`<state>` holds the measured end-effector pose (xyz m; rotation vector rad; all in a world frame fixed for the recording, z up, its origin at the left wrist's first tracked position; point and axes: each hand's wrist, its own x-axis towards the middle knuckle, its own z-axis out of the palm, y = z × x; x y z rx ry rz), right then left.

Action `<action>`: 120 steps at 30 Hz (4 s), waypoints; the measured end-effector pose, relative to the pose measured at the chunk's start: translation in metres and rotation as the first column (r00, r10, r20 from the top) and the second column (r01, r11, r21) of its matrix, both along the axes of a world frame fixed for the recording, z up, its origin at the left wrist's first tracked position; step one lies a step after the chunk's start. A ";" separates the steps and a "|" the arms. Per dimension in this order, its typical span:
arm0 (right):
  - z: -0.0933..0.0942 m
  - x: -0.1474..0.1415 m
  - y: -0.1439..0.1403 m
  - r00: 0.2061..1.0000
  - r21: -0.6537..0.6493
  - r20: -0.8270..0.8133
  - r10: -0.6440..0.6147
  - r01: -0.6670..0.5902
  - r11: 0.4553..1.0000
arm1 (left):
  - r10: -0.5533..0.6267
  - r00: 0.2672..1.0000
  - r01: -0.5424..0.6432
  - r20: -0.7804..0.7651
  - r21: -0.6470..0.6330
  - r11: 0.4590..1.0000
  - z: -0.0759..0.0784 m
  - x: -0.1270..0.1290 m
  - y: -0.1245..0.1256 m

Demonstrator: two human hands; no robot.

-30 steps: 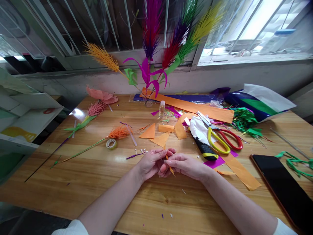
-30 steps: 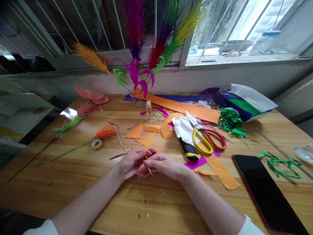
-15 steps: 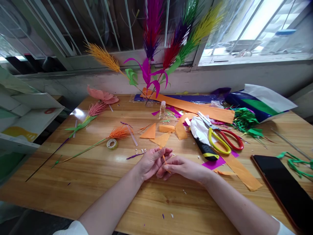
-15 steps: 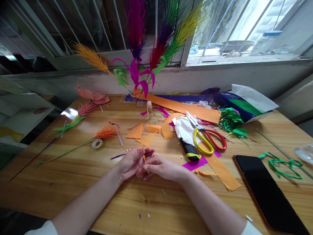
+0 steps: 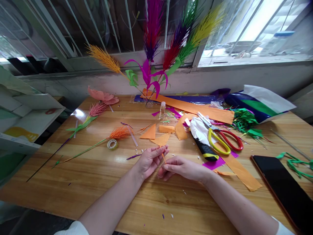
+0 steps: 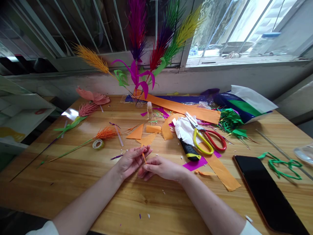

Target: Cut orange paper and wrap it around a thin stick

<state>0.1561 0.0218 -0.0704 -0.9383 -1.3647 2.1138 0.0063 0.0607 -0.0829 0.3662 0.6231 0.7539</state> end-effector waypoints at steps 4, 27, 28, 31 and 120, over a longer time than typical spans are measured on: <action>0.001 0.000 0.000 0.999 0.014 0.045 0.012 -0.013 1.000 | 0.029 0.997 -0.031 0.076 0.026 0.999 -0.001 0.002 -0.001; 0.004 0.002 0.000 0.999 -0.035 -0.001 0.033 -0.033 0.999 | 0.053 0.997 -0.058 0.059 0.088 0.994 0.005 0.001 -0.003; 0.004 0.002 -0.001 0.999 -0.029 0.000 0.034 -0.034 0.999 | 0.037 0.997 -0.044 0.069 0.099 0.994 0.005 0.001 -0.003; 0.005 0.004 -0.002 0.999 -0.013 -0.015 0.041 -0.041 0.999 | -0.068 0.995 0.058 0.071 0.133 0.989 0.008 -0.003 -0.002; -0.002 0.005 0.002 0.907 0.099 0.364 -0.212 0.188 0.977 | 0.156 0.988 -0.156 0.022 0.253 0.955 0.005 0.000 0.002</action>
